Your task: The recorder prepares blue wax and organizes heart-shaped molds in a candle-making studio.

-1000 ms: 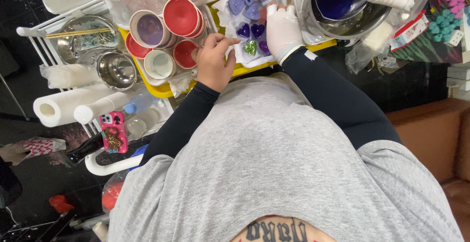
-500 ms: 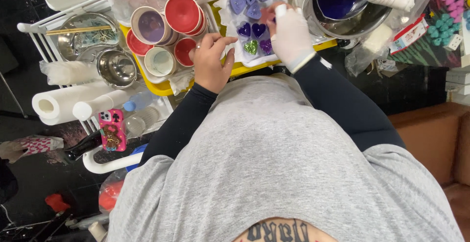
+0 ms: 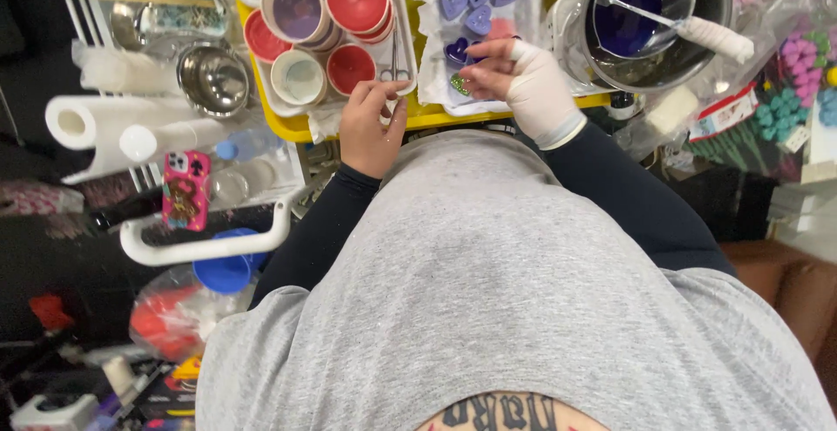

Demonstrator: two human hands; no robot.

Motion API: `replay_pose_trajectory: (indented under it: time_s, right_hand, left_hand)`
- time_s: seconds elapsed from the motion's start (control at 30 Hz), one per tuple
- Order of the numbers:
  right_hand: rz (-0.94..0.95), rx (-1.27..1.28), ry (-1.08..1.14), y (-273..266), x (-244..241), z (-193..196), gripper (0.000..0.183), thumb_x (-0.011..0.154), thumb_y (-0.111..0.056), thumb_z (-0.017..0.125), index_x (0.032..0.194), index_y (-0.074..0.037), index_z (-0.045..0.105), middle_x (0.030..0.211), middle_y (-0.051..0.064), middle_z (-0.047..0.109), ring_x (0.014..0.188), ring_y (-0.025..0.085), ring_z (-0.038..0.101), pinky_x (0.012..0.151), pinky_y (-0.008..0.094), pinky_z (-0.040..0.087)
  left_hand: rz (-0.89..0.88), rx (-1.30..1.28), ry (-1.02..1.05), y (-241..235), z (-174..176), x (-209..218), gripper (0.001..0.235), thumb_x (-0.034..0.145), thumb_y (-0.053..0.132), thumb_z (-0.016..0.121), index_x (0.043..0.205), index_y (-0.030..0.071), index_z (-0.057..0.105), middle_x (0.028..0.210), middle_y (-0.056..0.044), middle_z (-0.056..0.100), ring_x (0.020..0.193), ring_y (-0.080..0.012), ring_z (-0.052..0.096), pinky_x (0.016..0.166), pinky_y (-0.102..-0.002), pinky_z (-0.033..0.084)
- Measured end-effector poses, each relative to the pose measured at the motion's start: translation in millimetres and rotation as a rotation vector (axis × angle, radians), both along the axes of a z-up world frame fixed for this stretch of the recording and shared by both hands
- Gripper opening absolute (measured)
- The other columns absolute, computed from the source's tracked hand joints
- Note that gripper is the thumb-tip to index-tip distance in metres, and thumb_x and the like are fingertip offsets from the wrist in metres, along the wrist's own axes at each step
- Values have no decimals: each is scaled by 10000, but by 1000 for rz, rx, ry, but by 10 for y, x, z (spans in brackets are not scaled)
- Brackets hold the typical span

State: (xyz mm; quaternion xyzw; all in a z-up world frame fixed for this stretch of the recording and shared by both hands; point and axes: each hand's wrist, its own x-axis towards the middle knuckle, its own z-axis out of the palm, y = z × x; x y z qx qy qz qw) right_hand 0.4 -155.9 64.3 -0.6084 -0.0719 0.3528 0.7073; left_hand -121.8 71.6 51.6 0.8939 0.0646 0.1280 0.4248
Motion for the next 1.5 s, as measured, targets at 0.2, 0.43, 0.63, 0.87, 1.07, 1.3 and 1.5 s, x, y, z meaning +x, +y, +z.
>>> replay_pose_trajectory:
  time_s: [0.2,0.43,0.63,0.87,1.07,1.3,1.5]
  right_hand:
    - [315,-159,-641,412,-66,-152,134,899,-70,804,1019,-29,761,955,108,737,840,181,724,754,294,597]
    - [570,-465,-1166,716,-102,-139,248,951,-342,847,893,-109,784,766,111,706,723,289,694,689,423,548]
    - [576,-431,-1028,596,-79,-334,220,981,-351,737,1033,-139,760,897,113,708,919,315,690,866,460,520]
    - [352,-226,-1275,105,59,232,198,971,-319,721,968,-121,733,1110,121,753,1112,336,672,1129,536,326]
    - [268,-78,-677,-786,210,776,196,1034,-234,661,1116,-64,713,1092,93,732,1022,209,701,955,369,547]
    - [-102,261,-601,-1718,212,894,207,1101,-218,619,1092,-12,622,1026,125,698,994,212,675,943,336,499]
    - [-203,314,-566,-1976,194,988,217,1065,-250,625,1002,-43,606,960,84,675,898,198,646,1171,495,470]
  left_hand:
    - [285,-3,-14,-42,-154,-269,240,923,44,723,1160,77,716,999,-78,643,706,-154,624,674,-296,526]
    - [424,47,-2,-211,-310,-510,204,960,74,737,1162,59,714,1026,-85,634,691,-166,604,681,-305,524]
    - [428,3,8,-344,-369,-513,187,964,77,711,1149,61,717,1037,-90,637,733,-176,650,680,-302,538]
    - [339,50,-39,-542,-257,-225,216,939,69,727,1155,76,714,1078,-104,672,900,-251,694,786,-344,564]
    - [130,192,-40,-609,-240,300,359,913,120,787,1255,93,681,1203,-126,668,1089,-334,657,924,-411,529]
    - [-79,368,66,-528,-703,856,530,780,149,873,1267,76,676,1263,-120,667,1134,-368,615,958,-428,494]
    - [-130,433,143,-528,-698,989,545,752,177,897,1254,89,704,1223,-110,688,1114,-352,617,952,-436,485]
